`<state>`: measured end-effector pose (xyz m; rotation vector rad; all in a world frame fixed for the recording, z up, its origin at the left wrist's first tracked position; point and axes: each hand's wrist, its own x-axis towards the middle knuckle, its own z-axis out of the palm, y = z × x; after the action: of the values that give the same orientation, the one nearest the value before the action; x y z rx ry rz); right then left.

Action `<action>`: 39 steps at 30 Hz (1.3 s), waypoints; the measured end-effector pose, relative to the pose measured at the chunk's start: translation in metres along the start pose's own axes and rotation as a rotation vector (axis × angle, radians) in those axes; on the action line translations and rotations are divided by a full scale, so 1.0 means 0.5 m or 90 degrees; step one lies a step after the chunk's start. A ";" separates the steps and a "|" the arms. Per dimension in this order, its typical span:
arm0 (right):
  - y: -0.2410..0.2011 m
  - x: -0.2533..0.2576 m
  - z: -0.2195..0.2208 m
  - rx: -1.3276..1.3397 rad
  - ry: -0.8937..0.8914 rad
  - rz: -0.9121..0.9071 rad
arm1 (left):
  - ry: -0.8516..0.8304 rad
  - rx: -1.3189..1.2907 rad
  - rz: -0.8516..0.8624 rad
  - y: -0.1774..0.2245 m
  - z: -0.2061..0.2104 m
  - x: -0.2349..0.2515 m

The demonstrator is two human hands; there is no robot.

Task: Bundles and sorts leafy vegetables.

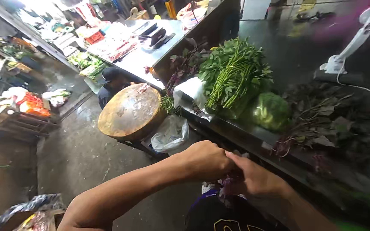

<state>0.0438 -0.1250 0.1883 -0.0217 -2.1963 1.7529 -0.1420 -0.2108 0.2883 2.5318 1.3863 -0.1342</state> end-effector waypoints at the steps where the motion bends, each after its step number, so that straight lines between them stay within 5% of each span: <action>1: 0.004 0.017 0.017 0.015 0.016 0.038 | 0.030 0.027 0.004 -0.017 -0.003 -0.007; 4: 0.021 0.047 0.051 -0.067 0.148 0.087 | 0.240 0.088 -0.065 -0.098 0.008 -0.061; 6: 0.042 0.063 0.065 -0.166 0.248 0.111 | 0.393 0.040 -0.249 -0.140 0.027 -0.111; 10: 0.102 0.112 0.110 -0.357 0.417 0.068 | 0.530 -0.442 -0.473 -0.109 0.123 -0.111; 12: 0.120 0.131 0.139 -0.425 0.426 0.030 | 0.519 -0.698 -0.473 -0.059 0.177 -0.049; 14: 0.129 0.138 0.170 -0.437 0.396 0.036 | 0.633 -0.814 -0.471 -0.045 0.228 0.011; 17: 0.092 0.141 0.163 -0.493 0.204 0.164 | 0.781 -0.875 -0.406 -0.073 0.263 0.028; 19: 0.035 0.128 0.132 -0.441 0.110 0.247 | 0.781 -0.918 -0.337 -0.086 0.273 0.006; 23: -0.018 0.132 0.086 -0.370 0.297 0.114 | 0.741 -0.936 -0.270 -0.101 0.275 -0.040; 31: -0.029 0.226 0.075 -0.232 0.310 0.051 | 0.695 -0.898 -0.200 -0.083 0.286 -0.055; 39: -0.040 0.231 0.091 -0.043 0.362 0.163 | 0.658 -0.911 -0.166 -0.080 0.285 -0.050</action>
<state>-0.0737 -0.1481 0.2271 -0.7504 -1.8809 1.5388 -0.1837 -0.2478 0.1491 1.0963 1.2211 1.6329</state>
